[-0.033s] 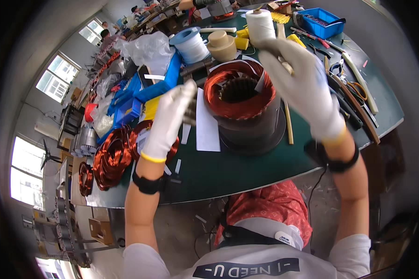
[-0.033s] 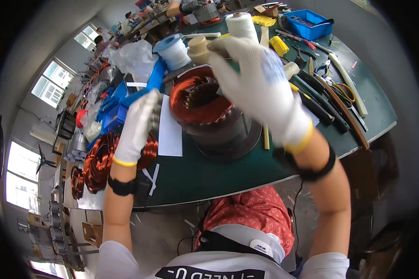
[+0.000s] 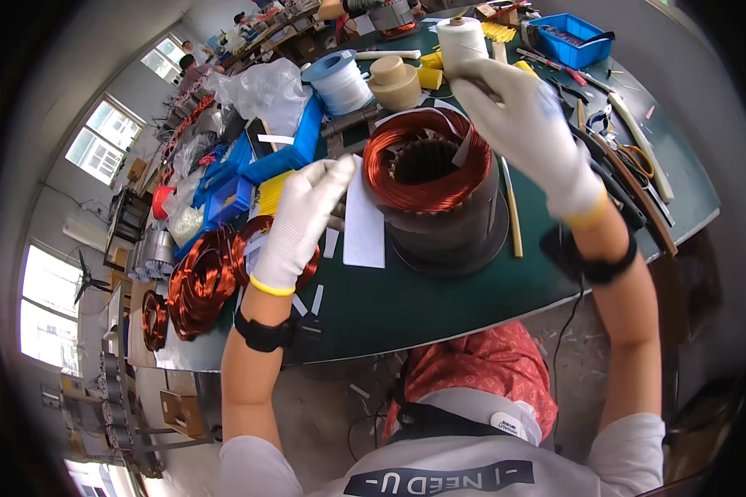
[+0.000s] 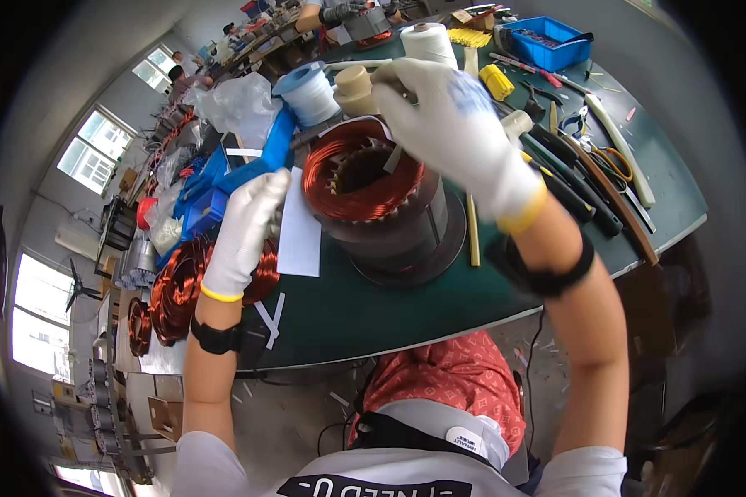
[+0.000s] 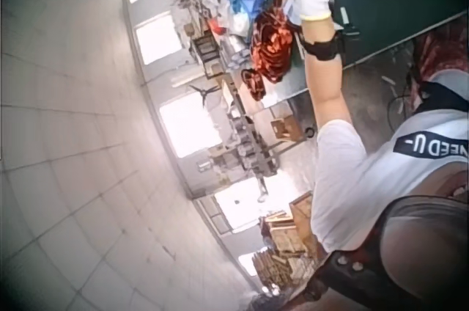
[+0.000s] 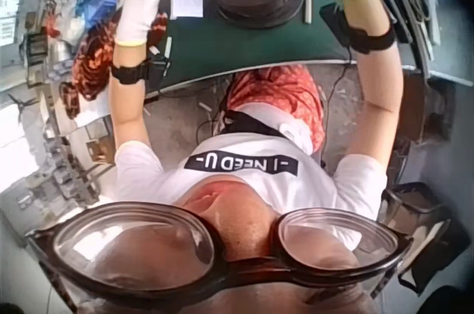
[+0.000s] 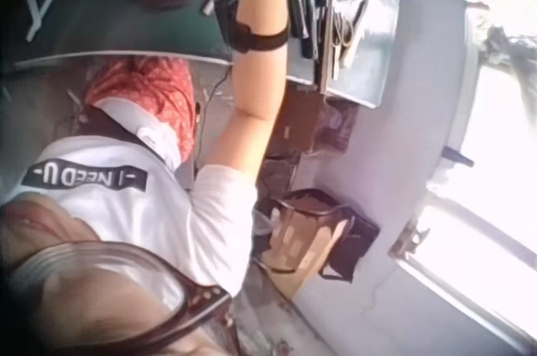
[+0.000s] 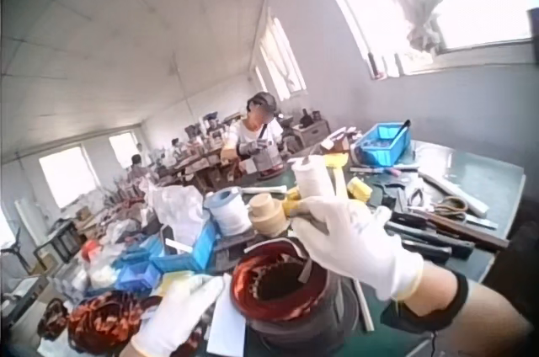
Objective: Inserting paper insulation into the slots of a motor stator manual assembly.
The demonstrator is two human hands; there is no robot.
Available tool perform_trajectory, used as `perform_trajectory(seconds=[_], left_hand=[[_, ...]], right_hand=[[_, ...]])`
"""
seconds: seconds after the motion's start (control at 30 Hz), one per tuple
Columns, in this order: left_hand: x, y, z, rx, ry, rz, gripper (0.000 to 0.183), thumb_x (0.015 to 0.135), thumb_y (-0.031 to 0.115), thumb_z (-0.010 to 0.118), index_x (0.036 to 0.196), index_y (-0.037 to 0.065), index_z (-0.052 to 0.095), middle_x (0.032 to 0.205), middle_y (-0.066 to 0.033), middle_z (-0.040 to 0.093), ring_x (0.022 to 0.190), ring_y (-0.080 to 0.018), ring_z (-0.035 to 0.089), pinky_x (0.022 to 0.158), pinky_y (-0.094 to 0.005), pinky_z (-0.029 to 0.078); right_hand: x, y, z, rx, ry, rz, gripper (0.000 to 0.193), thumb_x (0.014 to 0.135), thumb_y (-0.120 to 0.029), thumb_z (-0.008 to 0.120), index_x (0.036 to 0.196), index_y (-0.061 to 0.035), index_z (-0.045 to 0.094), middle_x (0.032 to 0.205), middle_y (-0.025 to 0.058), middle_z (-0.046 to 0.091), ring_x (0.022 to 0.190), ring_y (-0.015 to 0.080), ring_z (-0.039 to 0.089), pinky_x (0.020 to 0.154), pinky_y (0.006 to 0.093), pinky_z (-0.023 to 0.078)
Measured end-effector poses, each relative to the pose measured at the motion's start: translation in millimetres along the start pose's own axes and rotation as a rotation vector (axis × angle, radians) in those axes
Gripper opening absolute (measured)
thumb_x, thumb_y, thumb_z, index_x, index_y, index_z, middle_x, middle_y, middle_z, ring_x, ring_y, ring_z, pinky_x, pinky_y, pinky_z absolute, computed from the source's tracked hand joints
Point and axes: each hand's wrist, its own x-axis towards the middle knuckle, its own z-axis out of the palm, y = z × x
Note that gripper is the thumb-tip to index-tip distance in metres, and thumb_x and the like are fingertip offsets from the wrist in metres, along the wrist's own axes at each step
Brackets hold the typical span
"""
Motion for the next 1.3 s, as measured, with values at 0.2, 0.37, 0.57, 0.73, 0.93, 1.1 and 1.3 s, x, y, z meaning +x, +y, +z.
perform_trajectory(seconds=[0.2,0.37,0.57,0.73,0.93,1.1,1.3], left_hand=[[19.7,24.3,8.9,0.284,0.007,0.116,0.027,0.093,0.023,0.061,0.098,-0.003,0.067,0.079,0.0009,0.062,0.069,-0.0045,0.053,0.063,-0.0217,0.044],[24.3,26.3,16.3,0.410,0.032,0.212,0.021,0.093,0.016,0.061,0.098,-0.004,0.067,0.078,0.0022,0.062,0.068,-0.0034,0.051,0.062,-0.0209,0.042],[47.0,2.5,14.0,0.456,0.198,0.415,0.019,0.092,0.012,0.062,0.098,-0.005,0.066,0.082,-0.0035,0.068,0.073,-0.0083,0.060,0.067,-0.0263,0.050],[60.5,34.7,3.0,0.418,-0.165,0.293,0.025,0.094,0.015,0.060,0.108,-0.005,0.063,0.089,-0.0024,0.066,0.079,-0.0055,0.055,0.070,-0.0222,0.046],[44.5,22.8,-3.2,0.480,-0.066,0.103,0.031,0.094,0.018,0.062,0.114,-0.006,0.062,0.097,-0.0034,0.066,0.086,-0.0077,0.058,0.079,-0.0228,0.046],[42.8,11.1,-12.7,0.313,-0.139,0.158,0.031,0.092,0.015,0.065,0.115,-0.005,0.062,0.100,-0.0051,0.067,0.092,-0.0103,0.060,0.086,-0.0256,0.047],[41.8,18.2,-1.0,0.318,-0.148,0.103,0.022,0.094,0.015,0.062,0.109,-0.001,0.066,0.085,0.0027,0.063,0.071,-0.0023,0.052,0.063,-0.0192,0.042]], right_hand=[[26.7,63.8,26.0,0.381,-0.579,0.078,0.044,0.083,-0.017,0.055,0.122,0.0003,0.060,0.107,0.0153,0.065,0.099,0.0210,0.063,0.090,0.0307,0.048],[5.1,49.0,21.5,0.460,-0.389,0.164,0.050,0.077,-0.010,0.049,0.125,0.0039,0.057,0.116,0.0207,0.064,0.106,0.0279,0.063,0.096,0.0333,0.046],[-2.6,49.7,38.1,0.456,-0.217,0.144,0.048,0.077,-0.012,0.051,0.121,0.0049,0.059,0.113,0.0241,0.064,0.105,0.0319,0.063,0.096,0.0358,0.047],[-4.9,44.8,31.3,0.533,-0.260,0.311,0.049,0.077,-0.012,0.051,0.123,0.0042,0.059,0.118,0.0233,0.063,0.109,0.0314,0.062,0.096,0.0349,0.046],[-6.3,55.6,42.1,0.471,-0.229,0.281,0.051,0.078,-0.019,0.052,0.124,0.0029,0.058,0.120,0.0241,0.061,0.110,0.0341,0.060,0.098,0.0359,0.045],[-8.1,56.0,43.7,0.442,-0.211,0.235,0.052,0.075,-0.006,0.047,0.125,0.0057,0.055,0.110,0.0164,0.064,0.099,0.0216,0.061,0.094,0.0291,0.046],[-10.5,54.3,37.3,0.452,-0.199,0.285,0.051,0.081,-0.025,0.054,0.126,-0.0001,0.058,0.120,0.0243,0.061,0.109,0.0352,0.061,0.095,0.0376,0.047]])
